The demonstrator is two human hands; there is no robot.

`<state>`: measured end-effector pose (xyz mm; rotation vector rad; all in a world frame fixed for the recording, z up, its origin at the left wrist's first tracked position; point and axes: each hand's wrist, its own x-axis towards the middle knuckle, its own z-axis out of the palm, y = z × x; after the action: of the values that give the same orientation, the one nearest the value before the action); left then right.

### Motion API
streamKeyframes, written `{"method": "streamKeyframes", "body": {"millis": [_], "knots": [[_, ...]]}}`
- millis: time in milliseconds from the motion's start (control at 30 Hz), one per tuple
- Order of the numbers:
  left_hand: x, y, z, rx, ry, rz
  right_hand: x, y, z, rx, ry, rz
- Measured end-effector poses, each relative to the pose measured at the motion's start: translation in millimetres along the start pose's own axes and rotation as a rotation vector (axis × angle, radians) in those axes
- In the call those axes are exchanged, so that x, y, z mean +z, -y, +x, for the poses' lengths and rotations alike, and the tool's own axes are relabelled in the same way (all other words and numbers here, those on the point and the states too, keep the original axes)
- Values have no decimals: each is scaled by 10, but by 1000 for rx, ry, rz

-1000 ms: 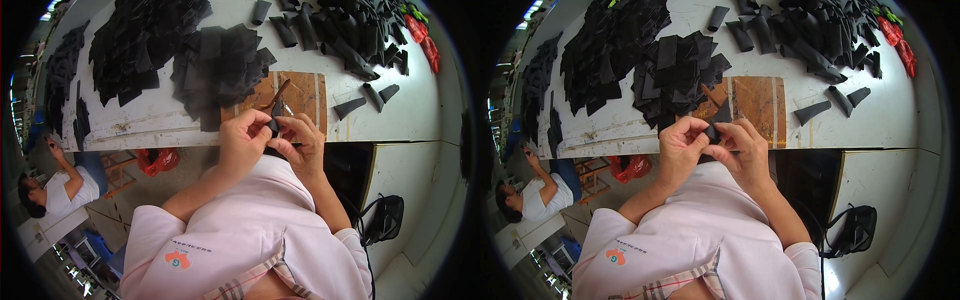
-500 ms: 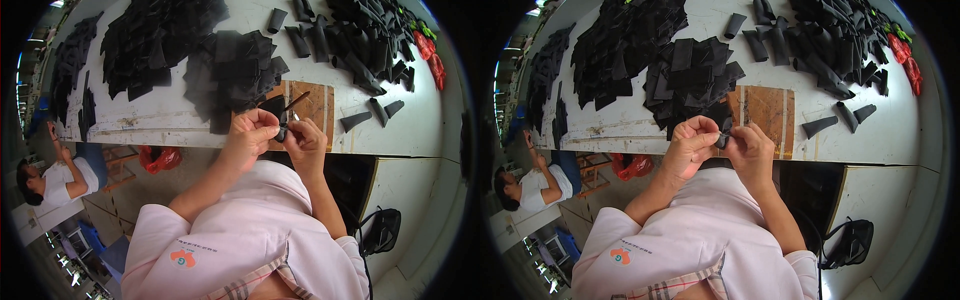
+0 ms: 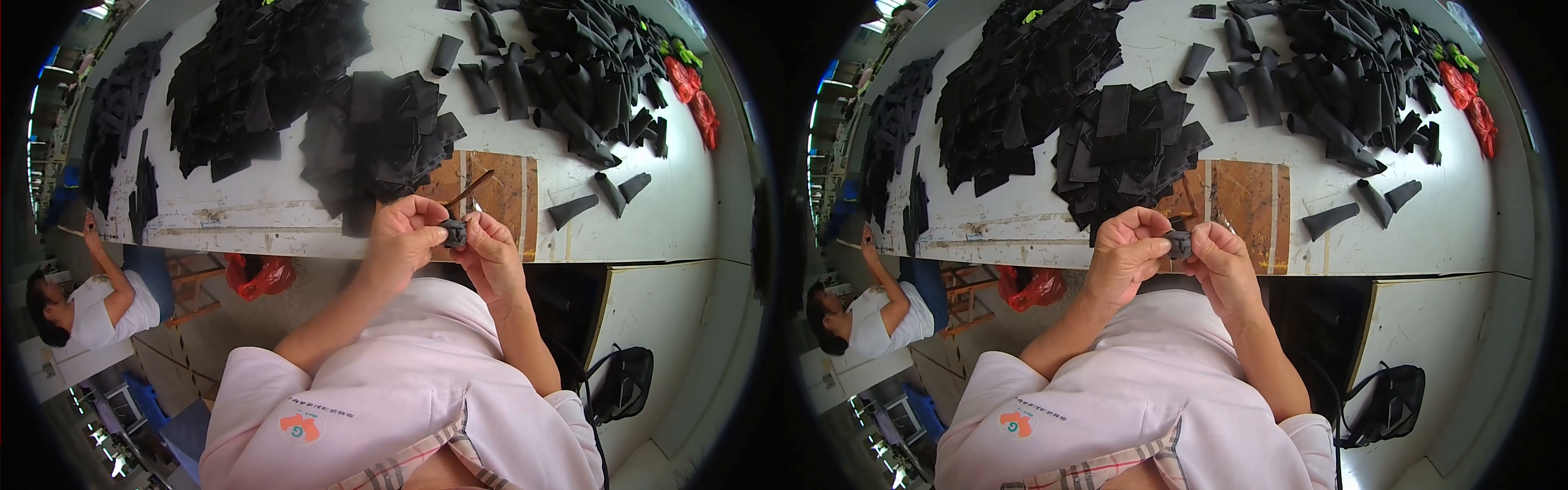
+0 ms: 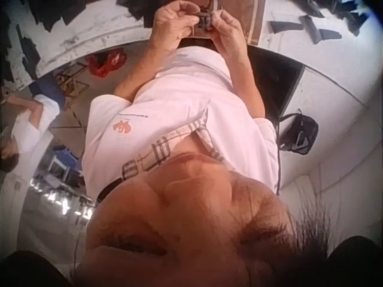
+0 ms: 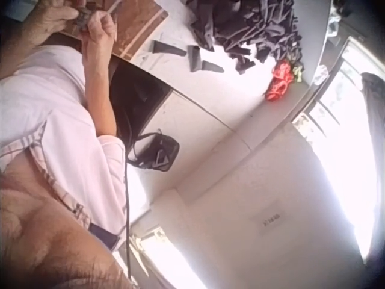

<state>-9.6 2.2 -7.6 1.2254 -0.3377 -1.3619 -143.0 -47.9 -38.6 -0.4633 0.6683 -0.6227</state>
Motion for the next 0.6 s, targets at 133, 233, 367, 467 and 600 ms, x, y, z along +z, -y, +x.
{"method": "streamKeyframes", "body": {"millis": [133, 233, 367, 467, 600], "knots": [[-47, -103, -113, -351, 632, -541, 41, 49, -118, -133, 234, 32], [93, -237, -185, -276, 704, -543, 108, 181, -108, -253, 275, -7], [228, -115, -167, 454, 177, 283, 194, 372, -95, -543, 187, -457], [270, -140, -98, 750, 44, 448, 391, 491, -140, -708, 129, -715], [298, -386, -31, 274, 257, -197, 575, 678, -63, -752, 32, -836]]}}
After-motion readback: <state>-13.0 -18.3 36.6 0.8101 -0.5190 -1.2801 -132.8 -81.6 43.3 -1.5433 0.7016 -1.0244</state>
